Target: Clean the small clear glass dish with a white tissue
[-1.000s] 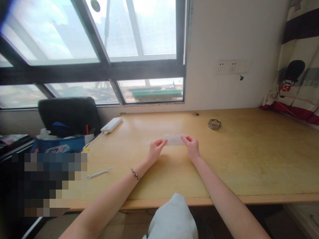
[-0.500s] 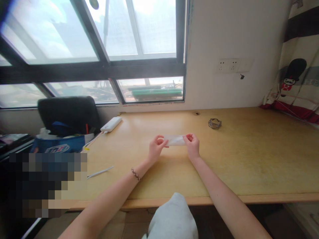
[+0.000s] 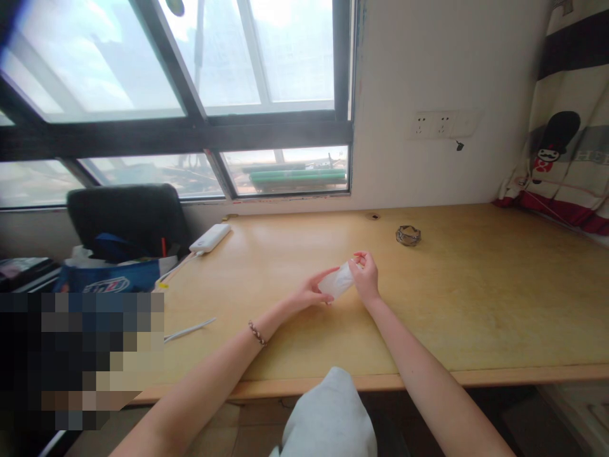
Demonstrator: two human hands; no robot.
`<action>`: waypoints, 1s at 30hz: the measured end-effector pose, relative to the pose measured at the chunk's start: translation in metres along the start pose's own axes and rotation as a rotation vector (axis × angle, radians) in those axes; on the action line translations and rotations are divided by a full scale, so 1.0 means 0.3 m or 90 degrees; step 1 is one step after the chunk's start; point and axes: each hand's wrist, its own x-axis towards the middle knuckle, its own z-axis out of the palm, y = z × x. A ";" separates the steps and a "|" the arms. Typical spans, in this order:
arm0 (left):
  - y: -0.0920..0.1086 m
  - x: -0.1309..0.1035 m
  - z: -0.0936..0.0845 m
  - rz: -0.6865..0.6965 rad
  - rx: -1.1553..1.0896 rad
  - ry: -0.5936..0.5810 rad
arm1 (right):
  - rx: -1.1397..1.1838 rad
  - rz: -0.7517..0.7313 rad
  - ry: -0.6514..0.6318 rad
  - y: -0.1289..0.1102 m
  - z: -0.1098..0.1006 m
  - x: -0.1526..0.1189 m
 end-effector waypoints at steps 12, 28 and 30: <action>0.022 -0.006 -0.001 -0.019 0.065 0.046 | -0.004 0.001 -0.044 -0.028 0.009 -0.008; -0.015 0.011 -0.013 -0.013 0.112 0.152 | 0.197 0.170 -0.111 -0.020 0.010 0.008; -0.015 0.016 -0.026 0.014 0.104 0.235 | 0.247 0.219 -0.179 -0.042 0.015 -0.001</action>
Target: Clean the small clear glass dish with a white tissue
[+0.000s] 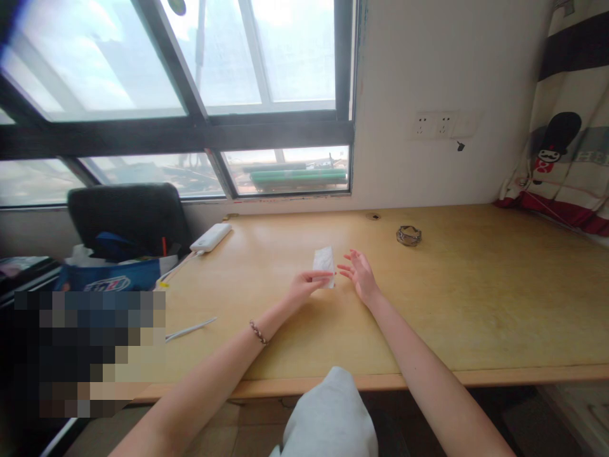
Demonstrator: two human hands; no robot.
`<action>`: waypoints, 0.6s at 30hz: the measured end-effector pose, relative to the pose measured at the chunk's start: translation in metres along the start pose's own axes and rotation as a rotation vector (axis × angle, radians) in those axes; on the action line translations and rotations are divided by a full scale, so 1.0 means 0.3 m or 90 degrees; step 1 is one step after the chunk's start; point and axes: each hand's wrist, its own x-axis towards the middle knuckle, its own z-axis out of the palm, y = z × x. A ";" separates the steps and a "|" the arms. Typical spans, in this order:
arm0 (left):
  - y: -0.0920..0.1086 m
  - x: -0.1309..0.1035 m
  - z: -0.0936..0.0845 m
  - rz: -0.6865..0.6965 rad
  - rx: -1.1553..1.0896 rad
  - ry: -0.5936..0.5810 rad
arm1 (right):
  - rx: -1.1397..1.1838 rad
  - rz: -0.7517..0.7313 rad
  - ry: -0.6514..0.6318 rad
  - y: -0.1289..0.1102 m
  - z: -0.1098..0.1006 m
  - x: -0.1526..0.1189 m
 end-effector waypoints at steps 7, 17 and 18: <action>0.002 0.002 -0.013 0.027 -0.008 0.055 | -0.013 0.117 -0.301 -0.027 0.041 -0.053; 0.008 0.000 -0.001 -0.006 0.000 -0.020 | -0.062 0.147 -0.307 -0.026 0.039 -0.055; 0.006 0.000 -0.001 -0.006 0.001 -0.030 | -0.060 0.147 -0.303 -0.027 0.040 -0.055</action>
